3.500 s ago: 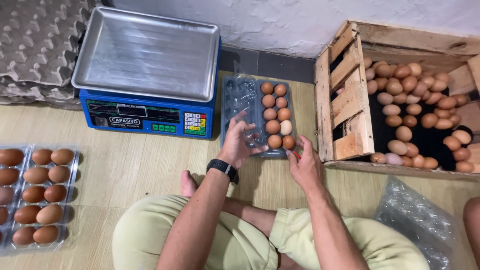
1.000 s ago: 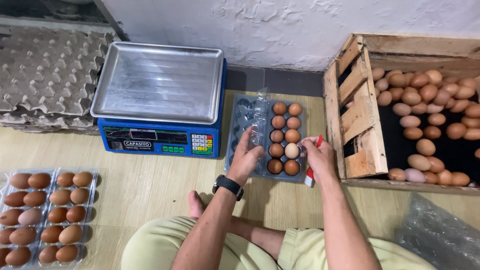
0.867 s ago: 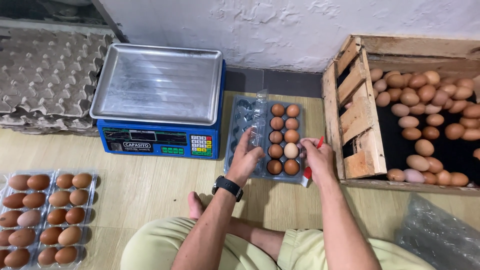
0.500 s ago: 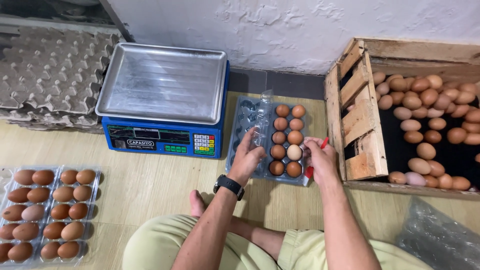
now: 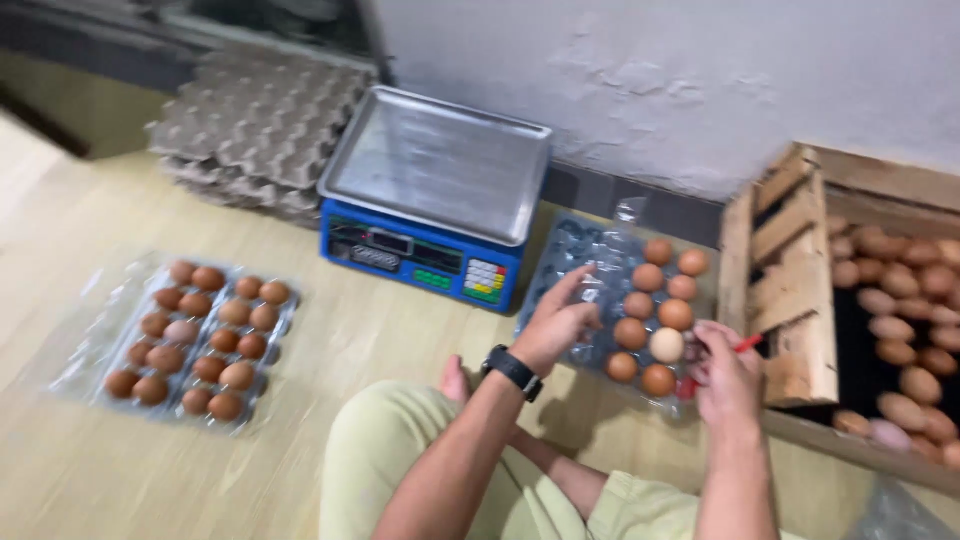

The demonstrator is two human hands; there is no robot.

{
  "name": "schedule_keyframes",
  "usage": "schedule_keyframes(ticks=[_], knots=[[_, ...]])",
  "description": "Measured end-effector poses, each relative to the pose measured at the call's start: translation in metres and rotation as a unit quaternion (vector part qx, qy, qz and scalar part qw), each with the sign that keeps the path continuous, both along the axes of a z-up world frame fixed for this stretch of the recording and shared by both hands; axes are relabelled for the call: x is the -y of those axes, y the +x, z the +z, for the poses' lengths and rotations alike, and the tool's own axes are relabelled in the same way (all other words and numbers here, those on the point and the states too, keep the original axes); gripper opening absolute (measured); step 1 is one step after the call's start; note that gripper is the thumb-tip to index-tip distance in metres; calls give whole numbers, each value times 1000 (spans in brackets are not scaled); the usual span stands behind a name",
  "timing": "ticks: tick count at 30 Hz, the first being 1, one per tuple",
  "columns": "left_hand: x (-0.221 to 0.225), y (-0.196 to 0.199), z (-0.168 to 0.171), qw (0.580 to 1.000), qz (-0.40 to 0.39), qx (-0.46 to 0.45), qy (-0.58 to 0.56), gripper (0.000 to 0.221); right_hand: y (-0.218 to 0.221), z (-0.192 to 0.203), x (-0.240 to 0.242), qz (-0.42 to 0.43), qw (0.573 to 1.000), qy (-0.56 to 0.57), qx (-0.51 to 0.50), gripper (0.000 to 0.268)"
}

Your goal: Cleaning individual eggs with a brush, weighing them on a digital scale, and organizing them into plastic cartons.

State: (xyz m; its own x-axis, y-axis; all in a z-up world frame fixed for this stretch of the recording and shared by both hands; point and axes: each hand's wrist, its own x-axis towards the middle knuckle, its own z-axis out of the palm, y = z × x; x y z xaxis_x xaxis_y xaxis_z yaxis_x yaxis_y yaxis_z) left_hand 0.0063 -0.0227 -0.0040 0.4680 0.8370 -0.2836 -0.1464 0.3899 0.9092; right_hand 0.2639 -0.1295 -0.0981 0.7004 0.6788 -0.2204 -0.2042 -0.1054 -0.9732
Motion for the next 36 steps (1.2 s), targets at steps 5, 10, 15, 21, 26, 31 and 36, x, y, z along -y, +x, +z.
schedule_keyframes(ticks=[5, 10, 15, 21, 26, 31, 36], knots=[[19, -58, 83, 997, -41, -38, -58, 84, -12, 32, 25, 53, 998, 23, 13, 12], [29, -143, 141, 996, -61, -27, -52, 84, -53, 75, 22, 170, 985, 31, 14, 15], [42, -260, 175, 997, -51, 0, -49, 87, -152, 100, 17, 270, 960, 73, -18, 11], [73, -424, 181, 998, 21, 40, -50, 65, -335, 136, 10, 335, 930, 61, -139, 10], [107, -528, 181, 993, 96, 22, -63, 72, -473, 161, 27, 374, 915, 7, -152, 14], [128, -605, 141, 987, 145, -5, -76, 70, -554, 118, 43, 410, 893, -18, -184, 9], [132, -651, 76, 985, 146, -27, -91, 79, -598, 55, 57, 416, 884, -69, -200, 10]])
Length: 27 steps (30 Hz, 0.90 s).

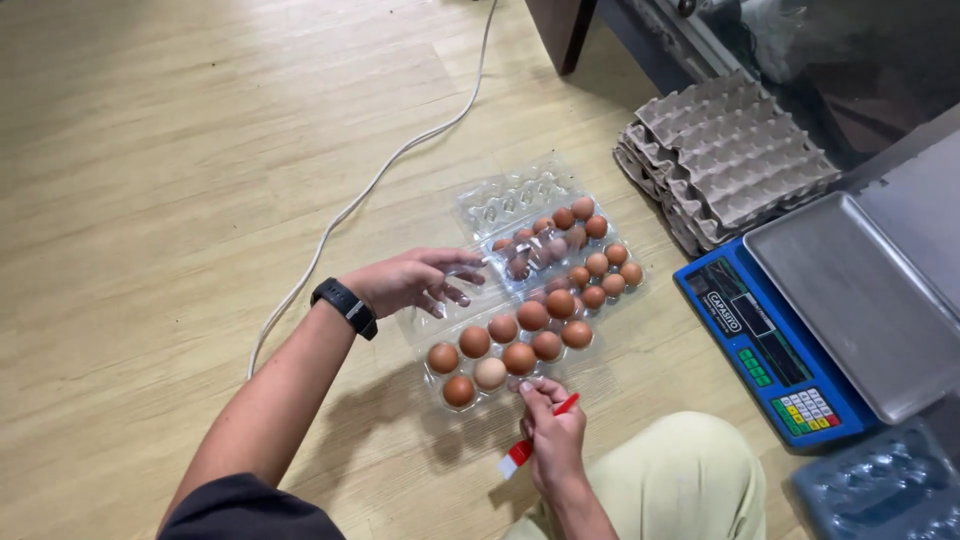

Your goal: Cleaning individual eggs with a brush, weighing them on a digital scale, and organizing them into plastic cartons.

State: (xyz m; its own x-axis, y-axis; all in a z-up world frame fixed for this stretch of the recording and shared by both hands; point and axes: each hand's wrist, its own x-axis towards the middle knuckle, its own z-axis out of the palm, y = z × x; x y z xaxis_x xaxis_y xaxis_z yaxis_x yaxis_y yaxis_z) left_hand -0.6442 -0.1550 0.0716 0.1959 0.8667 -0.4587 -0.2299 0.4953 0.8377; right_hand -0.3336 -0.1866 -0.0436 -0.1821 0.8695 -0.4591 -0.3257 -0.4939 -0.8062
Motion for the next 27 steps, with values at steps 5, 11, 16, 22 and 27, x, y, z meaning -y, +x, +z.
schedule_keyframes(ticks=[5, 11, 16, 22, 27], knots=[[11, -24, -67, 999, -6, 46, -6, 81, -12, -47, 12, 30, 999, -43, 8, 10], [28, -34, -94, 998, 20, 48, -19, 85, -26, -47, 8, 53, 993, -83, 64, 13], [41, -43, -108, 996, 45, 75, -30, 89, -31, -64, 6, 87, 988, -86, 96, 12], [47, -45, -110, 996, 60, 49, -48, 89, -39, -45, 5, 158, 975, -85, 130, 10], [53, -48, -118, 993, 78, 64, -61, 91, -44, -35, 0, 161, 969, -132, 131, 7]])
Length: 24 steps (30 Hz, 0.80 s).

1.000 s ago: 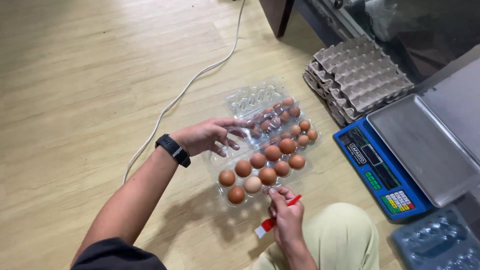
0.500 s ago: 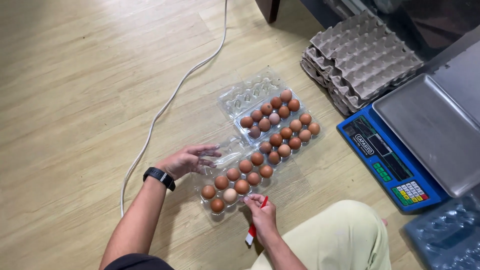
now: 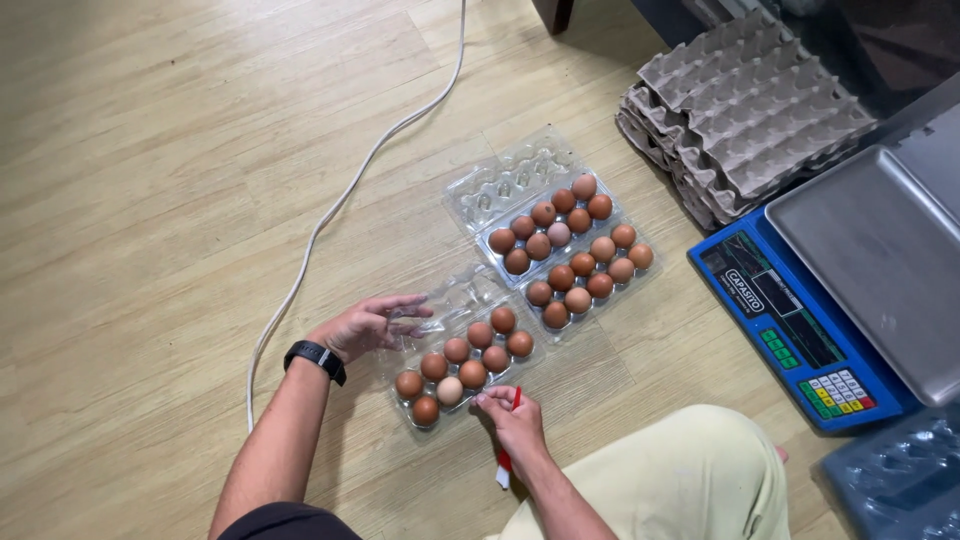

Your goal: Cleaning individual eggs with a brush, weighing them on a digital scale, and organizing them into plastic cartons.

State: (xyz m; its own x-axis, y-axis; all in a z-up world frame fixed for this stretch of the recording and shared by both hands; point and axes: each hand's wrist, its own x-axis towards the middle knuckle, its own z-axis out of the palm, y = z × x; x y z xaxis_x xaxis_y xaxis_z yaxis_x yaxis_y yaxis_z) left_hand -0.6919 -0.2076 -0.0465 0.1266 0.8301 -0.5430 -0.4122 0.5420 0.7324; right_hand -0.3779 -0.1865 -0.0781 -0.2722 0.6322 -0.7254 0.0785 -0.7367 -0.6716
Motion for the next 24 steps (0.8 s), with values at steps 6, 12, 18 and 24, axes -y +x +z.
schedule_keyframes(ticks=[6, 12, 18, 24], knots=[[1, -11, -30, 998, -10, 48, 37, 90, -3, 48, -9, 39, 995, -61, 68, 5], [-6, -10, -28, 999, 1, 37, 15, 90, 0, 42, -13, 43, 995, -60, 70, 2], [-11, -6, -12, 999, 12, 8, -46, 94, 2, 30, -11, 16, 997, -52, 47, 8], [-24, -7, 18, 983, 33, -129, -125, 69, 12, 36, -14, 3, 997, -26, 77, 23]])
